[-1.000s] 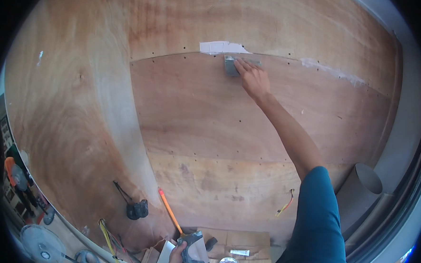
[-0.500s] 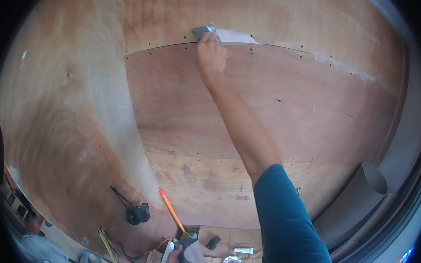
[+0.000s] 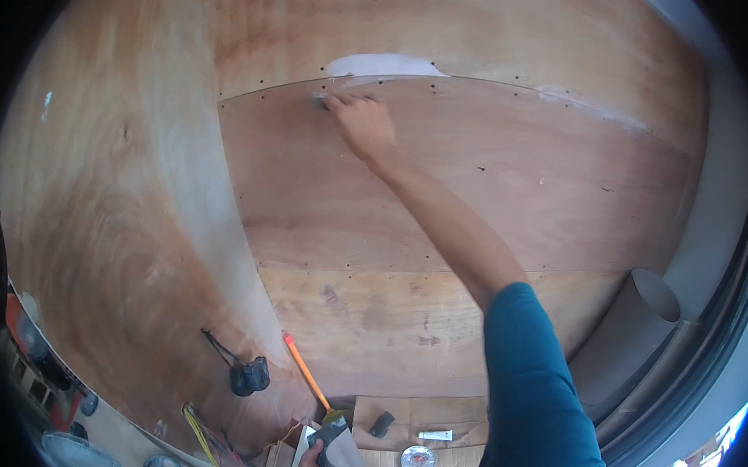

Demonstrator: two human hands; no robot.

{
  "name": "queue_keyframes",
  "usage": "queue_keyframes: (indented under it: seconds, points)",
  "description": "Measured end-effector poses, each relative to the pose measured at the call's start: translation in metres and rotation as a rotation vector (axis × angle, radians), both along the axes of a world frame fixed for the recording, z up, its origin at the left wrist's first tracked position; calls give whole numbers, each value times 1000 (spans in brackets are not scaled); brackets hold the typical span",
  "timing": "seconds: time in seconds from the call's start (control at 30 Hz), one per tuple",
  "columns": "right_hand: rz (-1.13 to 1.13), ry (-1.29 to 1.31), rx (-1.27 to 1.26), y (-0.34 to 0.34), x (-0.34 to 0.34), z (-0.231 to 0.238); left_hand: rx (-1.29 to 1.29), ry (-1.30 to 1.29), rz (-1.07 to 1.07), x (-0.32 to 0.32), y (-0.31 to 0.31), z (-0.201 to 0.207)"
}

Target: The person scoops white joint compound from a container onto a taping knife and applies it to the seams of a plywood wall. The person uses a smaller tool to smooth the compound along the joints. Other workers are visible in the background performing tasks such as cutting wood.

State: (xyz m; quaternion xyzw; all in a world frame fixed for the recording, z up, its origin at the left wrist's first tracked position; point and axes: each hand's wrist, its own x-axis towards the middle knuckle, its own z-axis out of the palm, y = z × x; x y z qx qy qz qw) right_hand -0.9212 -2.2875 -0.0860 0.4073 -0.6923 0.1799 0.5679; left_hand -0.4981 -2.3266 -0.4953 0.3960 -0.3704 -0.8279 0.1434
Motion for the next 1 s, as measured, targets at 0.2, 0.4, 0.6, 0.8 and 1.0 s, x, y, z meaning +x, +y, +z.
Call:
queue_keyframes:
  seconds: [0.2, 0.4, 0.6, 0.8, 1.0]
  points:
    - [-148, 205, 24, 150, -96, -8, 28, 24, 4, -14, 30, 6]
    - [-113, 231, 32, 185, -128, -10, -42, 105, -118, -37, 33, -16]
    - [-15, 159, -20, 177, -102, -53, -40, 155, -180, -49, 43, -19]
    - [-208, -151, -446, 182, -77, -19, 70, 257, -155, -36, 38, -38]
    - [-114, -117, -459, 43, -56, 0, -10, 194, -150, -22, 25, -6]
